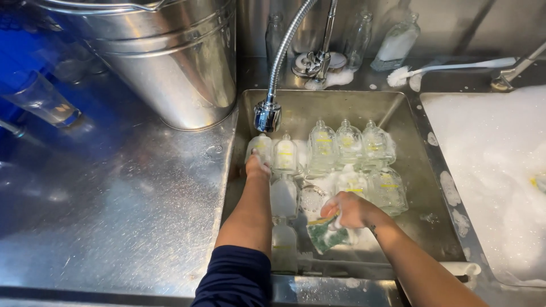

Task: Manually washing glass bottles using a bottle brush and sponge in a sink.

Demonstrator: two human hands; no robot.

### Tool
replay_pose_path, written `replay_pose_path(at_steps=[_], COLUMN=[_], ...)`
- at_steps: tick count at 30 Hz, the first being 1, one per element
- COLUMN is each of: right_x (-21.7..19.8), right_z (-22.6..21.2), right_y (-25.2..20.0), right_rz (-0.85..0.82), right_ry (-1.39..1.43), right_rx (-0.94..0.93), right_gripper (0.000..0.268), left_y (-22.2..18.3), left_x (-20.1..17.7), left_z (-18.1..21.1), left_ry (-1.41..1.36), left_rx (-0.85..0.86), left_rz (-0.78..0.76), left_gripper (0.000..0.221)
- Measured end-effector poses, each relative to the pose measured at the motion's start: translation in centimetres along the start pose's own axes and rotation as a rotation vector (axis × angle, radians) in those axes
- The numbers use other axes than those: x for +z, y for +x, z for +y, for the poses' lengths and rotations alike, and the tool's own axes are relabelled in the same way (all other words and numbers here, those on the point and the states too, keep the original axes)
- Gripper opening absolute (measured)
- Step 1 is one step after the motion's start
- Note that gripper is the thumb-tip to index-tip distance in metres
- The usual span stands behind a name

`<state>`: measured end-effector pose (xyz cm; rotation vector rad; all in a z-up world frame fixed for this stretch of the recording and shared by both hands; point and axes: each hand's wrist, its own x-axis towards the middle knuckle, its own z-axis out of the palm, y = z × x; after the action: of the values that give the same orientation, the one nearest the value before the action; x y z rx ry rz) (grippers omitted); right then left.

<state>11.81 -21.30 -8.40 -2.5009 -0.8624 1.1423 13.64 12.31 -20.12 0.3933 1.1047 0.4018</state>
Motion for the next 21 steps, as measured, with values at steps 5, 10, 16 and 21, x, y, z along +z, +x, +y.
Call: replay_pose_path(at_steps=[5,10,16,21], right_x=[-2.1,-0.8,3.9,-4.5], right_z=[-4.1,-4.0,0.4,-4.0], right_y=[-3.8,-3.5,1.7,-6.4], right_rz=[-0.042,-0.117,-0.299,0.089], right_ry=[0.087,0.027,-0.199,0.176], right_rx=[-0.015,-0.01,-0.103,-0.055], right_gripper=[0.04,0.036,0.049,0.06], left_y=[-4.1,-16.3,-24.0,-27.8], left_x=[0.9,1.8,0.9,-0.9], left_z=[0.7,3.0,1.6,-0.4], left_ry=[0.017,0.266,0.404,0.906], left_rx=[0.018,0.059,0.148,0.227], left_rz=[0.011,-0.022,0.099,-0.405], left_gripper=[0.078,0.062,0.072,0.04])
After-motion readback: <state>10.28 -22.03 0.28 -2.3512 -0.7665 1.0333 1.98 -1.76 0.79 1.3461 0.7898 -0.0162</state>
